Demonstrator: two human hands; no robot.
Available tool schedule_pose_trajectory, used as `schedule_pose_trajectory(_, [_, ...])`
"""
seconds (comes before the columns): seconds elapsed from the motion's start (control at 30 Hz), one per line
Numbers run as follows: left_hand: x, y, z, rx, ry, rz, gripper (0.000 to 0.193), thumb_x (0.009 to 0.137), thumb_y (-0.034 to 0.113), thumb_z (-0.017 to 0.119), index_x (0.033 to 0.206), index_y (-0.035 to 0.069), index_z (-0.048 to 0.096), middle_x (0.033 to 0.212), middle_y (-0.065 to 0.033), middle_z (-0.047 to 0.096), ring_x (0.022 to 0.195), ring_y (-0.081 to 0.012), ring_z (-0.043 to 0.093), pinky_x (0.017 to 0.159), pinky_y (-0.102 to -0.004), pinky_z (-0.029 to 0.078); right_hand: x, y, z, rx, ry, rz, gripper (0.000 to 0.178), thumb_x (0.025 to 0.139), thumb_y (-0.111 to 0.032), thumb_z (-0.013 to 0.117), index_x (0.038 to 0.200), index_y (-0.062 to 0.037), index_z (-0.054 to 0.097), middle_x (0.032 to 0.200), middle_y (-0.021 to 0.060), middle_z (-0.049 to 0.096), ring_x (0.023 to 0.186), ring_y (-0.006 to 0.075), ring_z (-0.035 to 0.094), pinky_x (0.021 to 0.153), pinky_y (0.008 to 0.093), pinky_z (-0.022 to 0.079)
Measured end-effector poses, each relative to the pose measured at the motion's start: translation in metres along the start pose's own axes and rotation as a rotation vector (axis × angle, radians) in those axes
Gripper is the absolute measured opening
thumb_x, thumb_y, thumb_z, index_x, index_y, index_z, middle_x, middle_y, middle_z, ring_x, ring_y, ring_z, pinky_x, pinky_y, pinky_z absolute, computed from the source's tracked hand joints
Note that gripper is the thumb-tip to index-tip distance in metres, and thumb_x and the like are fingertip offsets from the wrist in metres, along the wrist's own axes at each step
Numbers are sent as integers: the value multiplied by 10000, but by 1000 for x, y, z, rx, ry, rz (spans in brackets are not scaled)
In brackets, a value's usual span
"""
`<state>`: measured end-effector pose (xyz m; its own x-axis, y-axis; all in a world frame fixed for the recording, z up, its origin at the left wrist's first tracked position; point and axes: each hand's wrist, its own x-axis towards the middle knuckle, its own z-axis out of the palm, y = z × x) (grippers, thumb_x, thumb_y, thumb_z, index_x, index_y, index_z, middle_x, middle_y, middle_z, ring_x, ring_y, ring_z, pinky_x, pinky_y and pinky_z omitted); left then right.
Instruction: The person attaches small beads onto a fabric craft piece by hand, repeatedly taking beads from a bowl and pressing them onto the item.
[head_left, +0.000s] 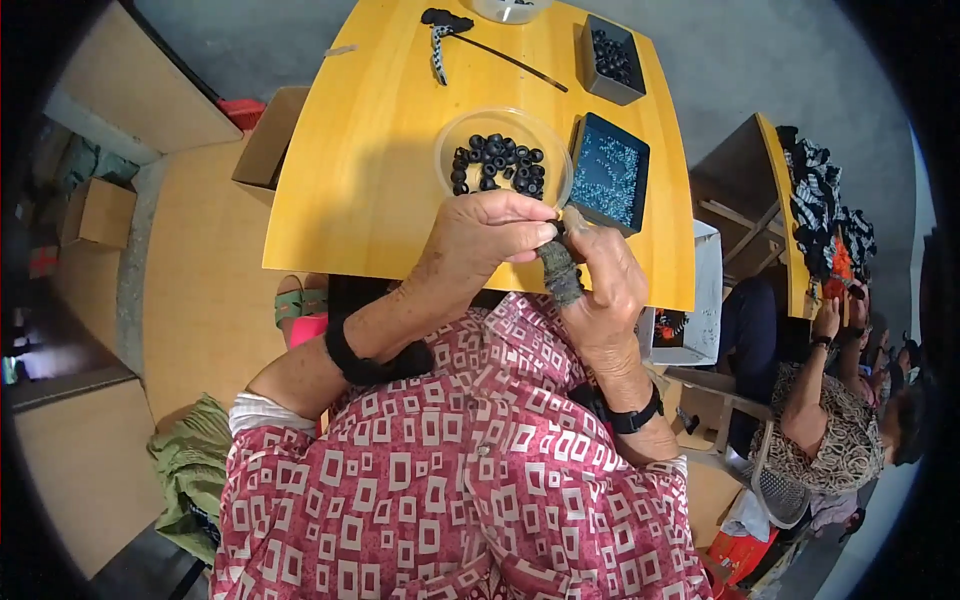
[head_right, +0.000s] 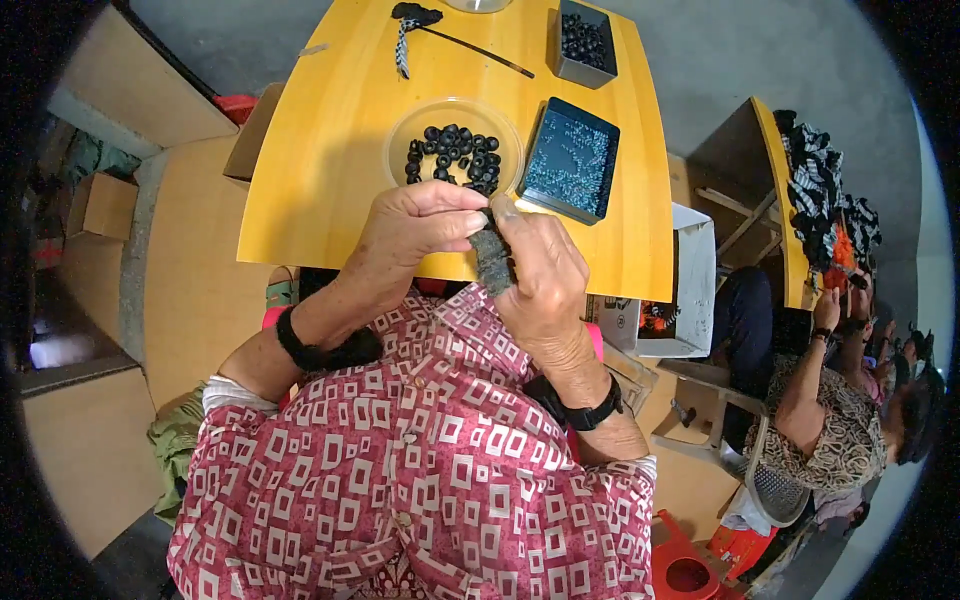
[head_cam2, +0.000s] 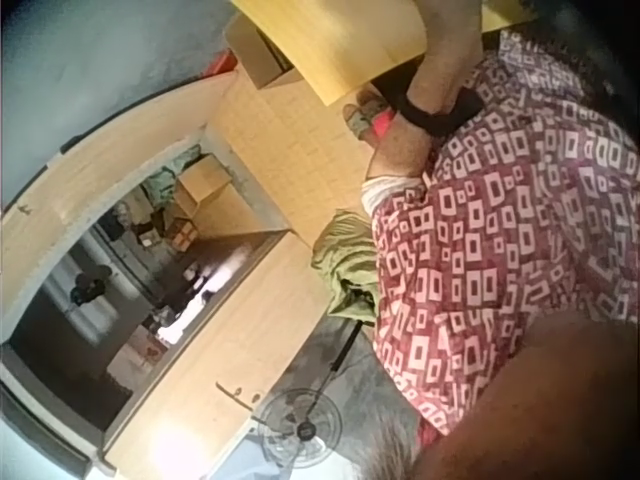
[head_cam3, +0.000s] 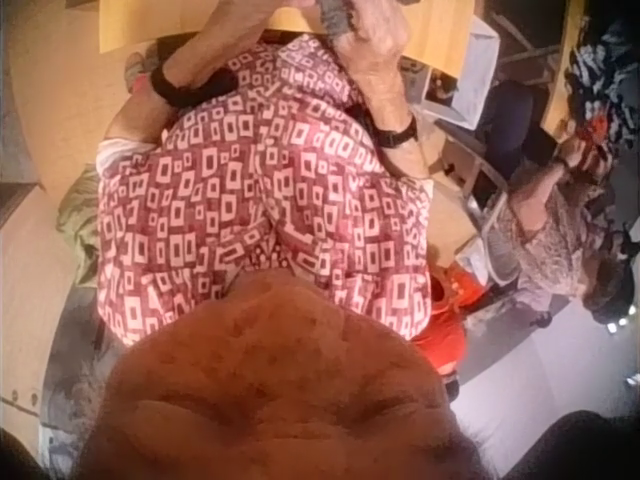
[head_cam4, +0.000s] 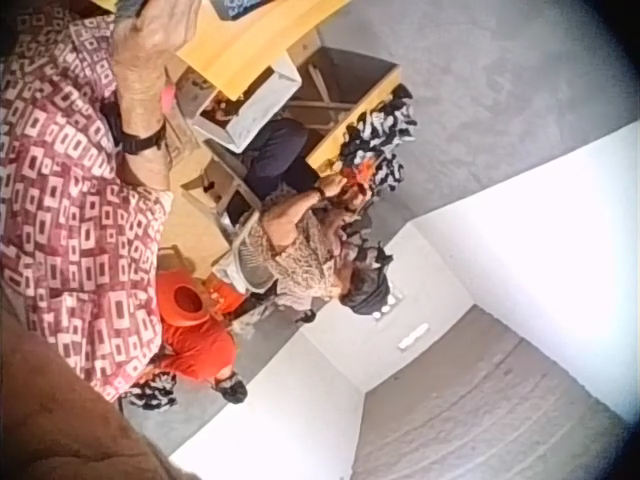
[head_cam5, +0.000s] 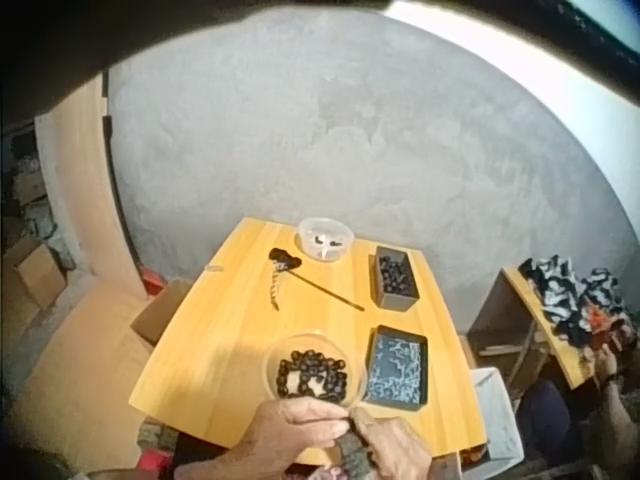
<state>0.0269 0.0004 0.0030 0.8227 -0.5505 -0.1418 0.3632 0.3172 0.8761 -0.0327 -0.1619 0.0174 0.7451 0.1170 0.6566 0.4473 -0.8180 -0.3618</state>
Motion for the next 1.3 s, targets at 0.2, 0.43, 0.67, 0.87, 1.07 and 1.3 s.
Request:
schedule_pose_trajectory(0.2, [-3, 1, 5, -59, -11, 6, 223, 866, 86, 659, 1068, -8, 644, 976, -72, 673, 902, -122, 640, 805, -243, 523, 11, 1, -19, 271, -79, 151, 283, 726, 88, 669, 997, 18, 635, 800, 133, 622, 729, 250, 630, 663, 321, 501])
schedule_pose_trajectory(0.43, [-2, -1, 4, 2, -34, 58, 239, 871, 91, 656, 1084, -15, 640, 980, -87, 678, 892, -139, 653, 812, -241, 521, 4, 5, -17, 621, -104, 534, 177, 759, 39, 704, 919, 6, 637, 774, 89, 627, 702, 175, 613, 624, 267, 470])
schedule_pose_trajectory(0.67, [-3, 0, 7, -19, 18, 2, 246, 860, 102, 668, 1080, -5, 647, 977, -73, 679, 867, -113, 641, 796, -236, 521, 0, 1, -5, 165, 13, 39, 294, 760, 13, 731, 1022, -7, 597, 835, 127, 642, 741, 223, 647, 659, 285, 512])
schedule_pose_trajectory(0.87, [-5, -3, 8, -17, 40, -17, 204, 861, 98, 663, 1044, 9, 665, 979, -62, 676, 870, -105, 637, 770, -233, 529, -9, 0, 5, 50, 89, 9, 345, 669, 43, 741, 977, 4, 590, 797, 124, 613, 712, 287, 607, 625, 358, 493])
schedule_pose_trajectory(1.07, [-2, -7, 4, -54, 54, -70, 190, 861, 98, 656, 1029, 11, 667, 965, -58, 675, 856, -105, 637, 755, -225, 530, -13, 5, 12, 37, 74, 39, 327, 671, 13, 748, 958, 1, 593, 784, 120, 607, 709, 286, 608, 624, 352, 494])
schedule_pose_trajectory(1.3, [-1, 1, 2, -2, 23, -140, 217, 864, 198, 668, 996, 26, 680, 944, -28, 668, 864, -87, 607, 748, -231, 499, -11, 11, 11, 57, 81, -21, 348, 688, -39, 787, 946, -15, 554, 725, 73, 581, 615, 187, 591, 538, 280, 474])
